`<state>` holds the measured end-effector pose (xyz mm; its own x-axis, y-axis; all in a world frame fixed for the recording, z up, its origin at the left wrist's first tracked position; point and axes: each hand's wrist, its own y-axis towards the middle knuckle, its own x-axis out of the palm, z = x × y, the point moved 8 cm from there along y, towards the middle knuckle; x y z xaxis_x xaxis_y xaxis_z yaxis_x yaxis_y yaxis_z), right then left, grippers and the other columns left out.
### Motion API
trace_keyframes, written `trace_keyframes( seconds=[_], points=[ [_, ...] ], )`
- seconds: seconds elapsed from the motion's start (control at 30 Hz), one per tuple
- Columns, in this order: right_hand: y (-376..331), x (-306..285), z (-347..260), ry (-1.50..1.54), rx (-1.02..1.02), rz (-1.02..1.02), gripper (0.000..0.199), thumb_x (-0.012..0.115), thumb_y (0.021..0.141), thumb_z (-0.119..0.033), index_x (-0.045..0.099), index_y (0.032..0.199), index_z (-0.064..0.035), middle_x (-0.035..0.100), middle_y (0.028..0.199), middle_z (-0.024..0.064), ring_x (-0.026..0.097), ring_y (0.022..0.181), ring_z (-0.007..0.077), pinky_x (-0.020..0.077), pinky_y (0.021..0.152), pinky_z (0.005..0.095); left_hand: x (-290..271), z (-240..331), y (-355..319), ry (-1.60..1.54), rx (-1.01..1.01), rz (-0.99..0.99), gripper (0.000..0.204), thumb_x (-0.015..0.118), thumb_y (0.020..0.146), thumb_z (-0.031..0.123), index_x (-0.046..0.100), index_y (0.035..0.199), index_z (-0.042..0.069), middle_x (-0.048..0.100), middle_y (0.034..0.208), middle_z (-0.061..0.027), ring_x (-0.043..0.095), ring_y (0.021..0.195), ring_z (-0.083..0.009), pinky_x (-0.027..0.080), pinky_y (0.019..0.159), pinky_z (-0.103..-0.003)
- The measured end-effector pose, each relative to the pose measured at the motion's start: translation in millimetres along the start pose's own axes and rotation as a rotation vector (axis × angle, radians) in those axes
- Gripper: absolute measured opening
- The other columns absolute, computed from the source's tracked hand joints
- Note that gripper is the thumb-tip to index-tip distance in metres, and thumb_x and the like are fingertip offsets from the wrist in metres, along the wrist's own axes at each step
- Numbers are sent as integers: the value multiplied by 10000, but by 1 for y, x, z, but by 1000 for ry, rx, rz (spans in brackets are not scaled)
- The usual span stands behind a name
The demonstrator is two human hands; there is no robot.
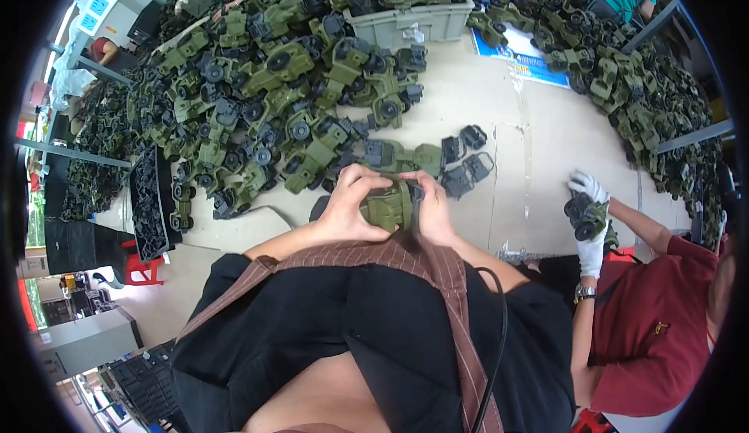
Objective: The person assembles small green plastic toy tanks by hand, fitting plastic components and bases together at a factory workstation.
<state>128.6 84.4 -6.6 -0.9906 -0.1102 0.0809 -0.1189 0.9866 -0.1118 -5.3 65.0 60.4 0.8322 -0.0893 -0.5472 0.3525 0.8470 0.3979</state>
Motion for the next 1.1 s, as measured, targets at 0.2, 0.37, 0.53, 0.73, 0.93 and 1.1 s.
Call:
trace_keyframes(
  seconds=[0.2, 0.37, 0.53, 0.73, 0.93, 1.1],
  points=[
    [20, 12, -36, 639, 31, -25, 360, 347, 900, -280, 506, 1043, 10, 560, 965, 112, 510, 936, 181, 393, 838, 307, -74, 19, 51, 502, 336, 104, 638, 766, 395, 289, 542, 977, 154, 469, 1015, -84, 443, 962, -291, 233, 915, -559],
    [26, -27, 15, 316, 178, -123, 269, 408, 876, -214, 537, 959, 8, 576, 880, 87, 542, 773, 147, 439, 707, 281, -200, -33, 101, 945, 341, 620, 617, 736, 557, 321, 498, 1101, 155, 460, 1113, -110, 404, 1055, -325, 277, 910, -484],
    [40, -68, 73, 161, 346, -36, 211, 431, 849, -144, 548, 937, 9, 571, 813, 72, 536, 700, 115, 450, 631, 243, -218, -179, 94, 1157, -253, 202, 471, 430, 853, 423, 394, 1263, 193, 390, 1285, -83, 392, 1158, -254, 208, 955, -540],
    [121, -171, 107, -210, 201, 203, 158, 490, 771, -111, 576, 850, -4, 584, 677, 60, 549, 564, 103, 455, 507, 230, -198, -161, 95, 1146, -274, 205, 374, 454, 862, 333, 471, 1187, 149, 434, 1237, -110, 427, 1108, -286, 261, 940, -488],
    [277, -262, 91, -693, 100, 435, 345, 578, 751, -176, 506, 1048, -16, 592, 876, 141, 584, 790, 245, 468, 703, 358, -191, -128, 74, 1023, -232, 282, 320, 543, 802, 148, 517, 1114, 77, 442, 1194, -181, 440, 1064, -350, 344, 891, -424],
    [378, -281, 57, -810, 156, 571, 869, 696, 679, -247, 152, 1351, -158, 224, 1340, 206, 363, 1151, 378, 332, 954, 400, -157, -102, 28, 926, -349, 270, 311, 547, 757, 44, 539, 1068, 37, 437, 1161, -213, 435, 1070, -364, 365, 884, -397]
  ],
)
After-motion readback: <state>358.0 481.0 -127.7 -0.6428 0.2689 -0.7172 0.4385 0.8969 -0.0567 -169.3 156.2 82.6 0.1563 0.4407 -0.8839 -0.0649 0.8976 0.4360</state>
